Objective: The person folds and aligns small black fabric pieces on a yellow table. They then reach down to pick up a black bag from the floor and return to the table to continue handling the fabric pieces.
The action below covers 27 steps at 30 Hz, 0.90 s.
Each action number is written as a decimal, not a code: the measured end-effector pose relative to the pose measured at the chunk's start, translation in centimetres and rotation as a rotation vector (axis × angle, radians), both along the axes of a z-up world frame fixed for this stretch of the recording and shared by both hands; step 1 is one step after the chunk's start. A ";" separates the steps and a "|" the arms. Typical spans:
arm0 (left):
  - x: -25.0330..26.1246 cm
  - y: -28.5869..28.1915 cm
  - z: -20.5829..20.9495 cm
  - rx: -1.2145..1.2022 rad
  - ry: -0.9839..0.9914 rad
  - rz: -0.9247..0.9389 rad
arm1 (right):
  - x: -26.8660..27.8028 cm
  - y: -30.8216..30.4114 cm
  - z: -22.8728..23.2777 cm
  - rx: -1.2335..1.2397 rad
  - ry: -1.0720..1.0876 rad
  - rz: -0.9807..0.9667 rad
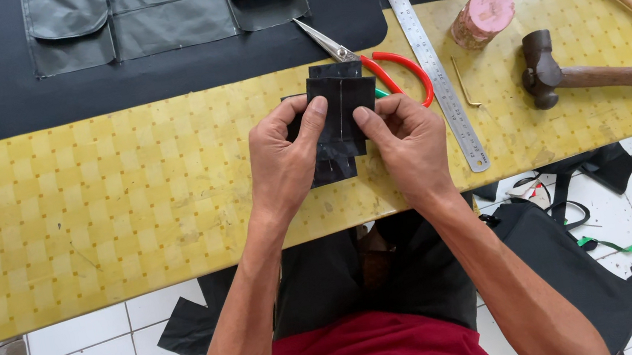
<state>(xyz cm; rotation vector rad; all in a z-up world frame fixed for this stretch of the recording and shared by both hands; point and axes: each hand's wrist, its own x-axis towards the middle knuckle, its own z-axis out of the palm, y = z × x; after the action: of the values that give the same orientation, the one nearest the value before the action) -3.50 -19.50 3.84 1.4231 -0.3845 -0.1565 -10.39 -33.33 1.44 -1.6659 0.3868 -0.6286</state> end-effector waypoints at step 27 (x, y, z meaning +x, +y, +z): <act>0.2 0.1 0.1 0.030 0.009 -0.020 | 0.3 0.2 -0.3 0.081 -0.055 0.012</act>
<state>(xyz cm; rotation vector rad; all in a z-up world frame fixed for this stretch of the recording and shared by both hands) -3.28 -19.37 3.94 1.4478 -0.3902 -0.1855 -10.08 -33.16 1.11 -1.5695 0.3574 -0.6403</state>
